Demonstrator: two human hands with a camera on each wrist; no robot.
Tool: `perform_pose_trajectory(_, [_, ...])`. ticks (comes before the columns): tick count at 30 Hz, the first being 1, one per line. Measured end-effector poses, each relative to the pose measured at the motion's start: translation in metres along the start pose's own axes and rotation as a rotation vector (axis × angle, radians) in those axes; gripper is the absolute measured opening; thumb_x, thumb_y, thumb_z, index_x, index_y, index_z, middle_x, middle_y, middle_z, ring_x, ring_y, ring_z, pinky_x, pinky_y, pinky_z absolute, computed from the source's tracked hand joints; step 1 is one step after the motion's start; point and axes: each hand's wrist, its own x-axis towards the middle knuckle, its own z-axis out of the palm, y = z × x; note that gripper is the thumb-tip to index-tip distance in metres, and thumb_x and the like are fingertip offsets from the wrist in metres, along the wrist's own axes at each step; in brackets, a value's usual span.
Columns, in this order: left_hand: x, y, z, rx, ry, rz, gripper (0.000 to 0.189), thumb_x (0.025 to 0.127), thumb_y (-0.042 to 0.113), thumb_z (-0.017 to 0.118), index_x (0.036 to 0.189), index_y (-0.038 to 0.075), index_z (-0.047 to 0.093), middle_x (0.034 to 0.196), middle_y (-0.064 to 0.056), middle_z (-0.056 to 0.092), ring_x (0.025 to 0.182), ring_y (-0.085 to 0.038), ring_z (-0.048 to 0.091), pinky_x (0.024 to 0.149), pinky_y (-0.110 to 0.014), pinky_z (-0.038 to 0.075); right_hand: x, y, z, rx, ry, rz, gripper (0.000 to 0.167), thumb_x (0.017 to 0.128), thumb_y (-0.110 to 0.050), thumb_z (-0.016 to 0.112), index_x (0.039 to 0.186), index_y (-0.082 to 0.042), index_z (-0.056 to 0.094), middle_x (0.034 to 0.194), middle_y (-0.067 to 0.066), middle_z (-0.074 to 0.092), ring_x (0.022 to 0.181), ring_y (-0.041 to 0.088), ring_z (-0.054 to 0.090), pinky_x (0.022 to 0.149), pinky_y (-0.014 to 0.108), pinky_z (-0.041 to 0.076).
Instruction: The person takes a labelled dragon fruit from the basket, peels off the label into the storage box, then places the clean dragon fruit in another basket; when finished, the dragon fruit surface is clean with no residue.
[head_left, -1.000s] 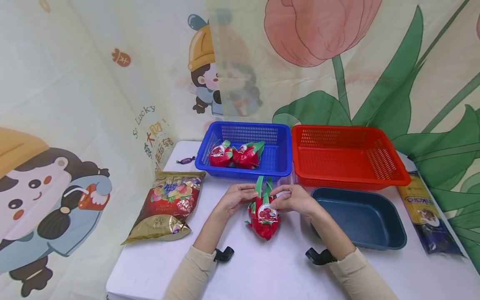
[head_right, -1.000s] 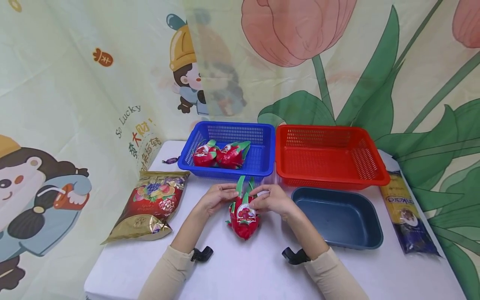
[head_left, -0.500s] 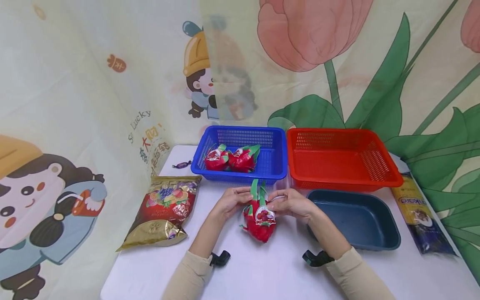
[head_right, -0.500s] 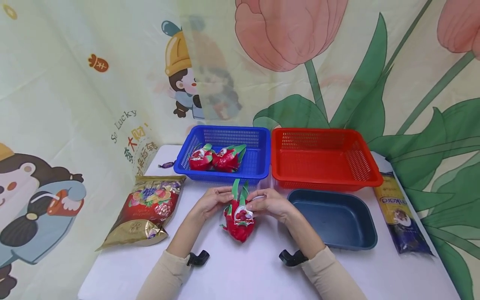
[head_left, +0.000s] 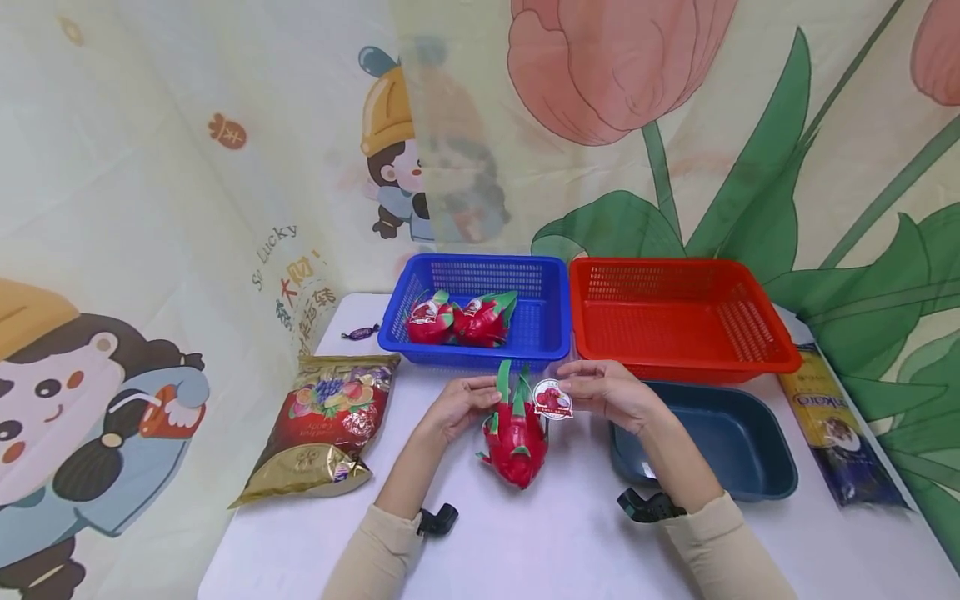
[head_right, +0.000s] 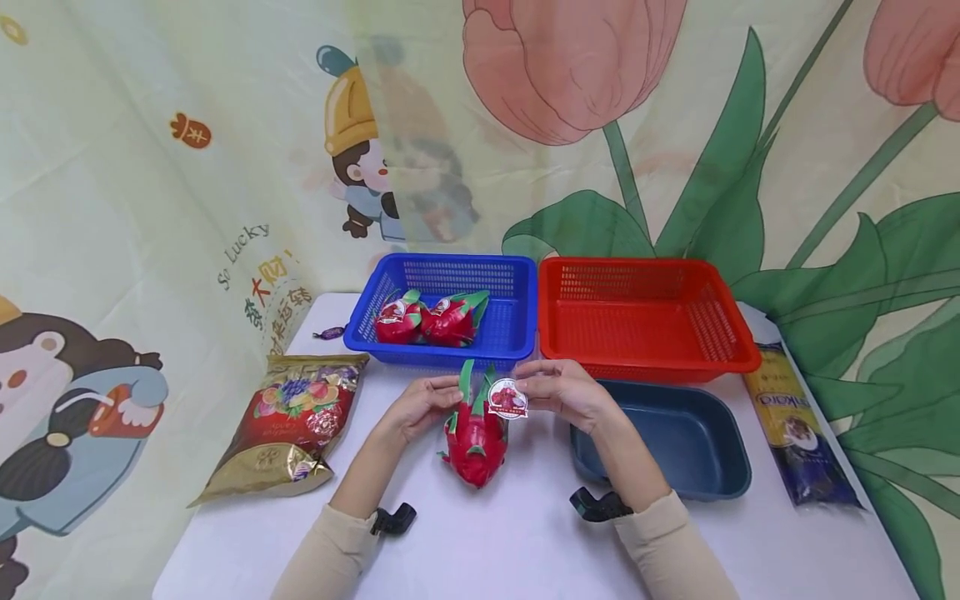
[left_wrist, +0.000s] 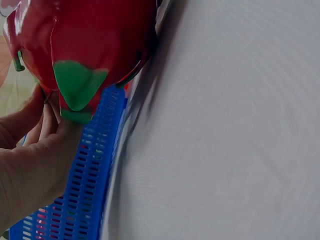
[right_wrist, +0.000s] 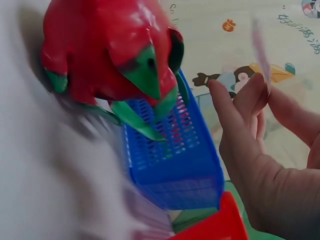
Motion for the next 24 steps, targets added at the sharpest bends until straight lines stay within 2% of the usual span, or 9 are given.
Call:
perform_pose_trajectory(4, [-0.001, 0.002, 0.000, 0.005, 0.015, 0.006, 0.044, 0.096, -0.008, 0.064, 0.138, -0.016, 0.056, 0.107, -0.010, 0.078, 0.089, -0.011, 0.073, 0.083, -0.024, 0.062, -0.005, -0.007, 0.002, -0.027, 0.061, -0.026, 0.038, 0.097, -0.015, 0.074, 0.129, 0.005, 0.064, 0.104, 0.009, 0.076, 0.093, 0.023, 0.075, 0.088, 0.039, 0.063])
perform_pose_trajectory(11, [-0.002, 0.004, 0.002, 0.045, 0.012, 0.013, 0.042, 0.096, -0.004, 0.066, 0.137, -0.014, 0.059, 0.115, -0.016, 0.077, 0.092, -0.012, 0.074, 0.084, -0.025, 0.062, -0.020, -0.015, -0.003, -0.116, 0.168, -0.044, 0.053, 0.095, -0.020, 0.077, 0.136, 0.008, 0.059, 0.107, 0.009, 0.074, 0.096, 0.024, 0.075, 0.091, 0.043, 0.062])
perform_pose_trajectory(14, [-0.002, 0.003, 0.004, 0.036, 0.002, 0.012, 0.043, 0.096, -0.004, 0.066, 0.137, -0.015, 0.058, 0.113, -0.015, 0.077, 0.091, -0.012, 0.073, 0.083, -0.024, 0.062, -0.029, -0.018, -0.013, -0.126, 0.170, -0.056, 0.053, 0.096, -0.020, 0.077, 0.136, 0.009, 0.058, 0.109, 0.010, 0.073, 0.096, 0.025, 0.075, 0.091, 0.043, 0.062])
perform_pose_trajectory(19, [-0.003, 0.003, 0.006, 0.026, -0.004, 0.008, 0.042, 0.096, -0.005, 0.066, 0.136, -0.016, 0.058, 0.108, -0.010, 0.078, 0.088, -0.010, 0.072, 0.080, -0.023, 0.061, -0.045, -0.026, -0.032, -0.132, 0.162, -0.078, 0.041, 0.098, -0.020, 0.073, 0.130, 0.004, 0.064, 0.107, 0.009, 0.076, 0.095, 0.027, 0.077, 0.088, 0.040, 0.063])
perform_pose_trajectory(24, [-0.004, 0.004, 0.009, 0.029, -0.011, -0.001, 0.042, 0.096, -0.004, 0.067, 0.135, -0.015, 0.059, 0.107, -0.009, 0.078, 0.089, -0.011, 0.072, 0.081, -0.023, 0.061, -0.059, -0.031, -0.052, -0.170, 0.173, -0.060, 0.046, 0.100, -0.022, 0.071, 0.135, 0.006, 0.060, 0.107, 0.007, 0.077, 0.096, 0.026, 0.078, 0.090, 0.039, 0.062])
